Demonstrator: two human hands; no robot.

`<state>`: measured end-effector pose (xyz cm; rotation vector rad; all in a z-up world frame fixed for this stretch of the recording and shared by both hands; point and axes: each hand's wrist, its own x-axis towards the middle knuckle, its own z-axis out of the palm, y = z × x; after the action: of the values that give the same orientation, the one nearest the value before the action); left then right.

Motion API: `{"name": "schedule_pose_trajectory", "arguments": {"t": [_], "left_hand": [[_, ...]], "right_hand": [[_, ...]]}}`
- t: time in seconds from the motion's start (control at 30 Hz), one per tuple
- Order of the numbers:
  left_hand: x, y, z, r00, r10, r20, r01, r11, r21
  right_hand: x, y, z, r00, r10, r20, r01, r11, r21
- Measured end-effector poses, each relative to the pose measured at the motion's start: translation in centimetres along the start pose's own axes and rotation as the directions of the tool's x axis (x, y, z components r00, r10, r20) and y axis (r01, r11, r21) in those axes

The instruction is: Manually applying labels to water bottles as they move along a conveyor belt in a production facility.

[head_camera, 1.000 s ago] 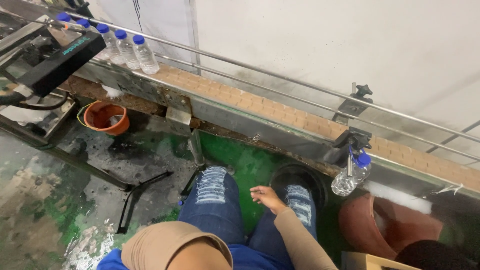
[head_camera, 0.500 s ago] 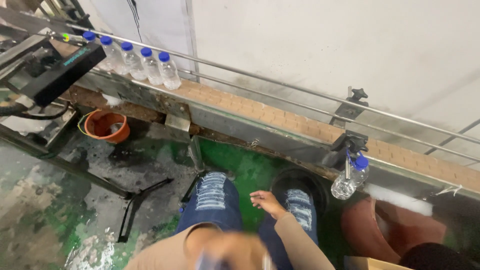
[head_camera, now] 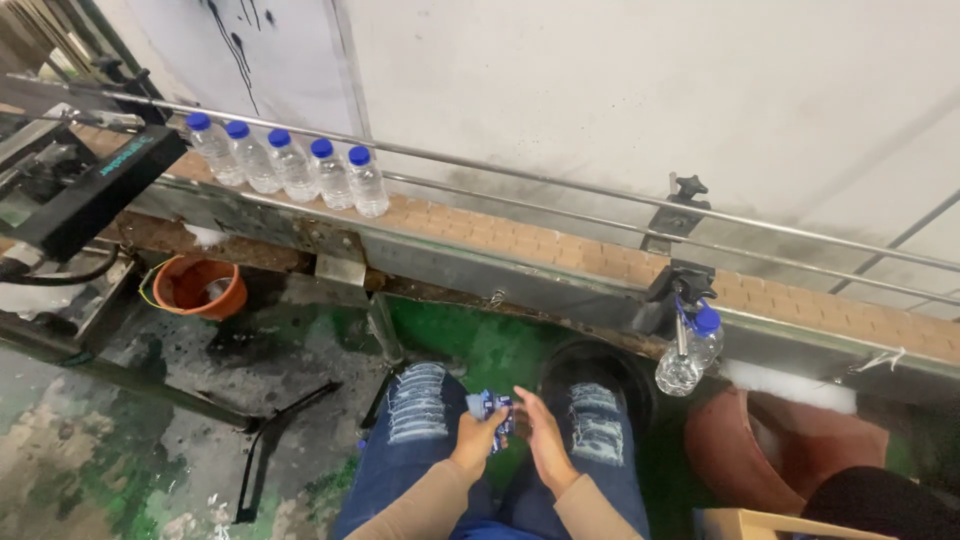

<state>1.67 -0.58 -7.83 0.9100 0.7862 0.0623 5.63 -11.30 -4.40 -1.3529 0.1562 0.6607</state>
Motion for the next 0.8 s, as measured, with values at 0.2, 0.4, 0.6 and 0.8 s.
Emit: {"name": "schedule_pose_trajectory", "arguments": {"t": [0.2, 0.4, 0.6, 0.8], "left_hand": [[0.2, 1.2, 0.1, 0.998, 0.067, -0.005, -0.066, 0.993, 0.093], [-0.1, 1.3, -0.1, 0.988, 0.135, 0.069, -0.140, 0.988, 0.067], [2.1, -0.4, -0.4, 0.998, 0.055, 0.006, -0.056, 0.998, 0.032], [0.0, 1.5, 0.0, 0.965, -0.077, 0.250, 0.057, 0.995, 0.088]], "right_hand": [[1.5, 0.3, -0.2, 0.998, 0.049, -0.046, -0.059, 0.967, -0.250], [2.3, 1.1, -1.1, 0.997, -0.062, -0.049, 0.051, 0.979, -0.199], [5.0, 3.8, -4.2, 0.961, -0.178, 0.212, 0.097, 0.934, 0.345], [3.5, -0.9, -2.3, 0.981, -0.196, 0.002, 0.181, 0.914, 0.362]]}}
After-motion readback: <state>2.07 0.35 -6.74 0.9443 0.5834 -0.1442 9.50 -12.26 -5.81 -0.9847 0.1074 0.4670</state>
